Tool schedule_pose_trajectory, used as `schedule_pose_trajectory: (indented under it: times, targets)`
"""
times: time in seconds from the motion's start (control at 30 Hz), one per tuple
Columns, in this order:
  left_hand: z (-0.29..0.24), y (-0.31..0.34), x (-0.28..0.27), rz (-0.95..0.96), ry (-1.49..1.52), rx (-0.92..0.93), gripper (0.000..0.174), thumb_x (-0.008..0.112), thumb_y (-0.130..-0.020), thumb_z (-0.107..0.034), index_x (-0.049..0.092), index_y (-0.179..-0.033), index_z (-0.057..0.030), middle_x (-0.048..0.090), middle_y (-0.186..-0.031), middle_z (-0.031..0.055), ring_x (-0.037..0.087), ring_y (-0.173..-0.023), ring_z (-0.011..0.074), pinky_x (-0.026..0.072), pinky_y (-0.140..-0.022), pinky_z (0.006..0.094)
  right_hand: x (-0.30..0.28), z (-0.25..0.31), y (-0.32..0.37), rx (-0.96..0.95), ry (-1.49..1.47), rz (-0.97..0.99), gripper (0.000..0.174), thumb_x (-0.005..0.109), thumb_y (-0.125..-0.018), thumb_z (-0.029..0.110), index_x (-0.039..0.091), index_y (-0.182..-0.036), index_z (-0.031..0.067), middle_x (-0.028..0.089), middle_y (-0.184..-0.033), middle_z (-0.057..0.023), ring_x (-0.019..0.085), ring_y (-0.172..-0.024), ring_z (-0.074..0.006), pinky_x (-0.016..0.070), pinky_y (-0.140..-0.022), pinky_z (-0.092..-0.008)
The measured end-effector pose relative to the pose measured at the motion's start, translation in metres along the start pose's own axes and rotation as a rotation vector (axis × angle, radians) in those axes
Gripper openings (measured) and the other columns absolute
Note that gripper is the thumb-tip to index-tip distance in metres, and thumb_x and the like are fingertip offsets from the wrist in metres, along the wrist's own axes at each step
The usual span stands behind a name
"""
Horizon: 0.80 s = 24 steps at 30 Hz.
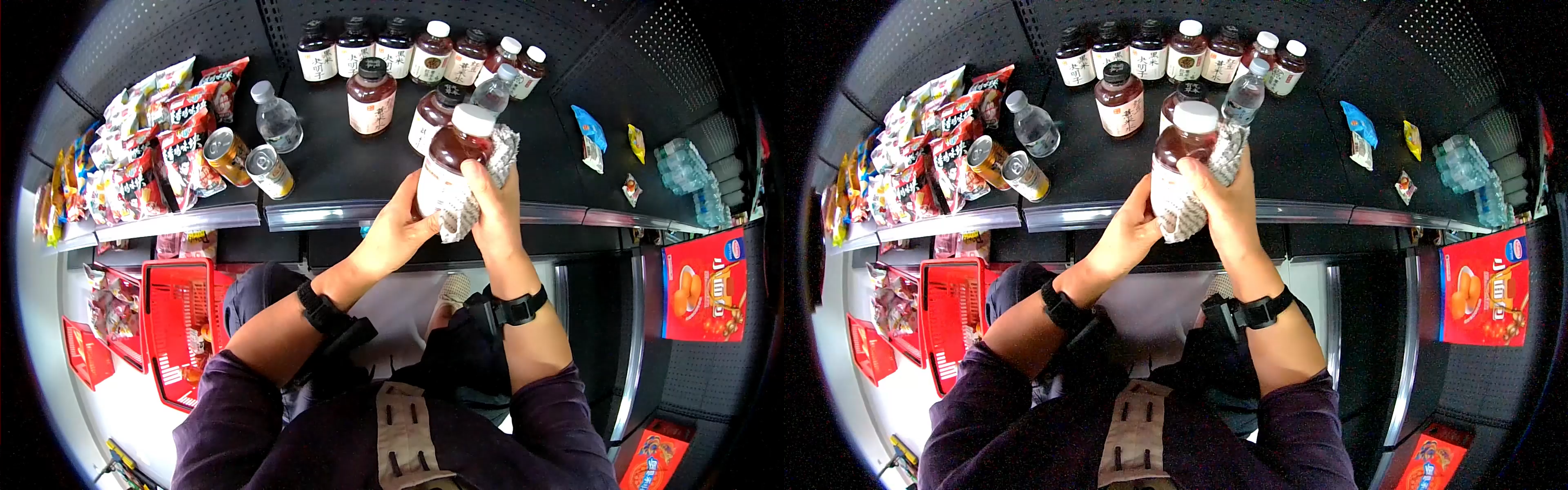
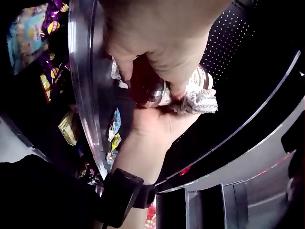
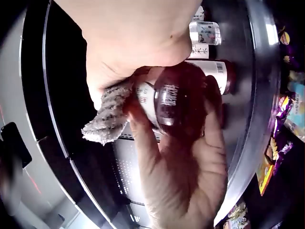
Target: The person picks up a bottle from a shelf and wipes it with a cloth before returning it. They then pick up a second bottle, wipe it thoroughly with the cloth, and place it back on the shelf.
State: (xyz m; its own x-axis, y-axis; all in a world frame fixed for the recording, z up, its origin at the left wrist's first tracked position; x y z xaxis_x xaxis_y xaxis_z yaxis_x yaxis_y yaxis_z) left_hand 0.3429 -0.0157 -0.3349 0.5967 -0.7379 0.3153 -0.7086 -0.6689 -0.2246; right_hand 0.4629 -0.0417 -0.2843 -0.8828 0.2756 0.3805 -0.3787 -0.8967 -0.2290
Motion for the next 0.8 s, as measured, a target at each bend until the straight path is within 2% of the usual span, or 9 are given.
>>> schedule_pose_trajectory:
  times: [0.2,0.3,0.4,0.43,0.5,0.63,0.7,0.77,0.8]
  targets:
    - [-0.009,-0.001,-0.008,-0.069,0.226,-0.053,0.061,0.061,-0.102,-0.029,0.033,-0.149,-0.0024,0.052,-0.137,0.0092,0.050,-0.126,0.0172,0.0406,-0.107,0.0337,0.014,-0.015,0.007,-0.051,0.092,0.104,0.079,0.080,-0.084,0.025,0.034,-0.144,0.0014,0.052,-0.133,-0.0119,0.053,-0.121,-0.0196,0.0438,-0.103,-0.0355]
    - [-0.017,-0.001,-0.014,-0.084,0.413,-0.116,0.062,0.058,-0.102,-0.037,0.034,-0.150,-0.0067,0.052,-0.141,0.0076,0.049,-0.130,0.0202,0.0404,-0.109,0.0383,0.018,-0.019,0.014,-0.021,0.273,0.131,0.080,0.079,-0.085,0.030,0.035,-0.145,0.0003,0.053,-0.132,-0.0128,0.050,-0.123,-0.0196,0.0412,-0.105,-0.0358]
    - [-0.017,-0.001,-0.018,0.000,0.592,-0.143,0.064,0.058,-0.101,-0.041,0.033,-0.151,-0.0085,0.050,-0.144,0.0075,0.049,-0.132,0.0229,0.0410,-0.110,0.0434,0.025,-0.023,0.012,0.035,0.223,0.238,0.079,0.075,-0.087,0.036,0.035,-0.144,-0.0007,0.054,-0.133,-0.0126,0.050,-0.123,-0.0202,0.0395,-0.107,-0.0368]
    - [-0.018,0.000,-0.018,0.015,0.616,-0.155,0.064,0.058,-0.101,-0.042,0.034,-0.150,-0.0096,0.050,-0.144,0.0077,0.049,-0.132,0.0233,0.0410,-0.110,0.0450,0.022,-0.029,0.012,0.051,0.223,0.233,0.079,0.072,-0.088,0.043,0.037,-0.144,-0.0018,0.051,-0.136,-0.0153,0.049,-0.126,-0.0238,0.0363,-0.110,-0.0395]
    - [-0.019,0.003,-0.016,0.044,0.667,-0.179,0.064,0.059,-0.100,-0.044,0.034,-0.150,-0.0118,0.049,-0.145,0.0081,0.049,-0.133,0.0241,0.0410,-0.110,0.0481,0.013,-0.038,0.009,0.027,0.343,0.235,0.082,0.073,-0.086,0.044,0.039,-0.144,-0.0022,0.049,-0.139,-0.0182,0.046,-0.130,-0.0275,0.0338,-0.112,-0.0413]
    - [-0.018,0.005,-0.020,0.007,0.699,-0.208,0.064,0.059,-0.100,-0.044,0.031,-0.151,-0.0169,0.049,-0.144,0.0079,0.052,-0.130,0.0240,0.0435,-0.109,0.0486,0.022,-0.021,0.003,-0.079,0.447,0.243,0.089,0.076,-0.081,0.045,0.039,-0.146,-0.0023,0.045,-0.144,-0.0210,0.042,-0.137,-0.0308,0.0303,-0.115,-0.0428]
    - [-0.028,0.002,-0.027,-0.067,0.647,-0.128,0.060,0.064,-0.099,-0.029,0.033,-0.147,-0.0116,0.052,-0.138,0.0082,0.053,-0.128,0.0227,0.0473,-0.106,0.0451,0.024,-0.010,-0.003,-0.044,0.430,0.259,0.093,0.078,-0.079,0.043,0.037,-0.149,-0.0021,0.045,-0.145,-0.0203,0.041,-0.138,-0.0303,0.0300,-0.116,-0.0423]
    - [-0.033,-0.003,-0.033,-0.155,0.524,-0.038,0.058,0.067,-0.097,-0.020,0.035,-0.144,-0.0084,0.053,-0.135,0.0087,0.053,-0.126,0.0216,0.0489,-0.104,0.0426,0.036,0.010,-0.009,-0.102,0.221,0.287,0.105,0.083,-0.075,0.041,0.028,-0.154,0.0001,0.044,-0.147,-0.0175,0.042,-0.138,-0.0270,0.0312,-0.116,-0.0397]
    - [-0.036,-0.005,-0.036,-0.206,0.335,-0.008,0.068,0.074,-0.091,-0.025,0.036,-0.144,-0.0050,0.053,-0.135,0.0090,0.055,-0.126,0.0230,0.0454,-0.107,0.0423,0.034,0.007,-0.012,-0.070,0.168,0.291,0.105,0.084,-0.076,0.041,0.027,-0.154,0.0003,0.044,-0.147,-0.0172,0.042,-0.138,-0.0265,0.0316,-0.116,-0.0396]
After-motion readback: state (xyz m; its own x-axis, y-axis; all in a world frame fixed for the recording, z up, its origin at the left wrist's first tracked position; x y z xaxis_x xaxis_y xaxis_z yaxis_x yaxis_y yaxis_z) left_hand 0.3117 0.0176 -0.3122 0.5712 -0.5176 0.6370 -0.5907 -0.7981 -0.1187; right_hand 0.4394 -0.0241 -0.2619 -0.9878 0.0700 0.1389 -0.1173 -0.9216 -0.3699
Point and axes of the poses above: each hand's wrist, its own y-axis away from the middle knuckle, its own x-axis out of the palm, z = x × y, the point moved 8 cm from there along -y, towards the middle knuckle
